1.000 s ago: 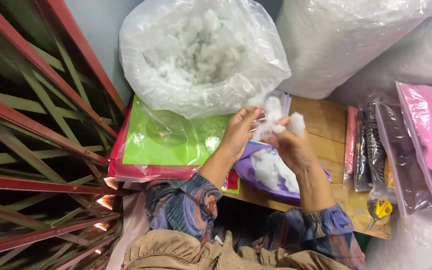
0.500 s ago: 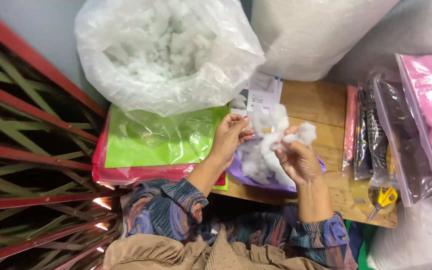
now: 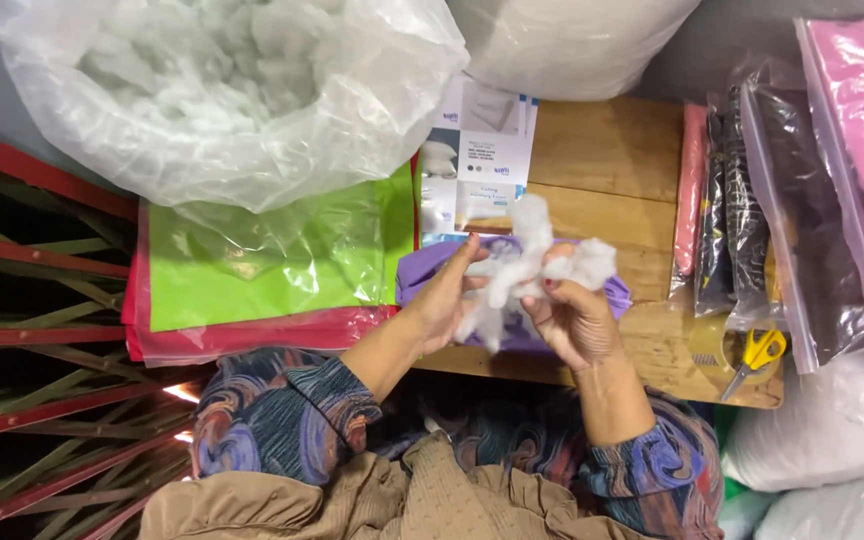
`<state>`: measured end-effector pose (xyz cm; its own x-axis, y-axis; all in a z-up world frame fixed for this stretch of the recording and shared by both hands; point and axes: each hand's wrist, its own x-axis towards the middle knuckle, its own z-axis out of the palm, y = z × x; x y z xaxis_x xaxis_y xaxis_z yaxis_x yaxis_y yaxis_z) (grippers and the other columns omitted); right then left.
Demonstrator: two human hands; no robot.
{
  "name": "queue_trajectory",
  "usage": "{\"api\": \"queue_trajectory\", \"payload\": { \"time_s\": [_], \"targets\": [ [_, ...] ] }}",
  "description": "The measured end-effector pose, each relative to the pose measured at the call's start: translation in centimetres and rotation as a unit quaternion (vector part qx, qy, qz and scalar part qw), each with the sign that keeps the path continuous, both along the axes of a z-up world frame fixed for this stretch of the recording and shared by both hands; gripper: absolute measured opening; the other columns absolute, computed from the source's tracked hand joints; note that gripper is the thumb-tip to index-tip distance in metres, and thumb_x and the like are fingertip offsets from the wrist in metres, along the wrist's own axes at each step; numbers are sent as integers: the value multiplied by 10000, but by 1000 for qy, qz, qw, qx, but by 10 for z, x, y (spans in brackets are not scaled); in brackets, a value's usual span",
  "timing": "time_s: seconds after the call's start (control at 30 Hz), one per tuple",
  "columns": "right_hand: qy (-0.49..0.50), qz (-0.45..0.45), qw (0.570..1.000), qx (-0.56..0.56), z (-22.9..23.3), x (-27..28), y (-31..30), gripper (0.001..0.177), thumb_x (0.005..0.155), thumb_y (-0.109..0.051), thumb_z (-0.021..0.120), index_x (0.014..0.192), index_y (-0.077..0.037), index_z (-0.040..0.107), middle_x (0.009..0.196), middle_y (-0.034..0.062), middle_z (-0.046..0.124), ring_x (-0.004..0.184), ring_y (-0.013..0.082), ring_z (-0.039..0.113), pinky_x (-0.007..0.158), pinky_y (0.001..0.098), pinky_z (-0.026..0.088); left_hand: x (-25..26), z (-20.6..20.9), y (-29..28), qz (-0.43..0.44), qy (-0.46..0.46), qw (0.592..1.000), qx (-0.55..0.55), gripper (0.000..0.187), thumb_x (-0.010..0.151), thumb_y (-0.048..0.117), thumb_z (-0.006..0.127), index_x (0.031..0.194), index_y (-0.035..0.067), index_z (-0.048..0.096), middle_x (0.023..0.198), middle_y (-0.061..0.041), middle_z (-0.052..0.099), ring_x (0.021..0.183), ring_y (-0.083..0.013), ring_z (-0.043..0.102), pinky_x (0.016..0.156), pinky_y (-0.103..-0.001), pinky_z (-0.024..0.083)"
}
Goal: Stuffing a small purple cushion cover with white polyester fiberfill from a large bag.
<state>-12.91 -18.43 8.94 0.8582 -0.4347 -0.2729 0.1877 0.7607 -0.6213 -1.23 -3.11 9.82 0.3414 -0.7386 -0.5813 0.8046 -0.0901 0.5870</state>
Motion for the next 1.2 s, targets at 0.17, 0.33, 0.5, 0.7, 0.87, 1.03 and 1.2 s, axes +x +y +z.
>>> {"api": "queue_trajectory", "payload": {
  "time_s": [0.17,0.33,0.5,0.7,0.87,1.03,1.2],
  "targets": [
    [41,-3,996,-75,-17,-4,5,321,809,56,679,1100,-71,629,972,93,708,883,319,760,697,409,693,-3,-21,-9,-25,83,994,-65,813,887,807,493,1408,188,411,1234,-124,579,1057,-308,657,908,-575,562],
    [170,107,915,-349,-2,9,12,254,844,-6,736,1082,-72,674,881,43,688,781,177,716,646,320,655,-1,-14,-9,13,83,988,-131,635,901,674,637,1301,184,575,1106,-43,677,909,-206,715,846,-508,626],
    [256,164,798,-519,13,13,26,430,944,-157,589,1369,-151,519,1154,346,638,1151,491,622,935,593,484,-8,-5,-9,33,-37,995,-85,694,807,265,863,1401,220,506,1205,-20,585,938,-169,672,756,-390,650],
    [267,214,737,-584,42,13,44,488,950,-308,611,1358,-48,550,1317,283,615,1241,499,581,1062,623,436,-14,-41,-15,82,-66,992,-73,394,812,118,853,1157,153,665,1029,-7,704,877,-136,698,725,-305,636],
    [244,137,798,-534,32,1,38,531,955,-288,572,1396,-2,503,1373,283,541,1240,502,550,1045,623,415,2,-21,-15,128,-55,986,-88,223,807,85,840,962,132,686,910,-8,741,802,-109,714,683,-254,624],
    [207,30,905,-370,21,-6,21,524,976,-333,464,1402,-53,588,1359,91,650,1118,206,595,949,382,530,1,-11,-13,150,-30,984,-89,232,802,-7,792,941,92,634,914,-52,720,822,-158,731,703,-298,662],
    [189,-16,916,-353,-9,-16,1,474,950,-250,507,1331,-20,670,1293,67,695,904,119,623,755,255,558,2,-17,-13,128,-42,988,-69,248,819,4,753,991,112,610,964,-35,712,873,-167,734,738,-319,662]
  ]
}}
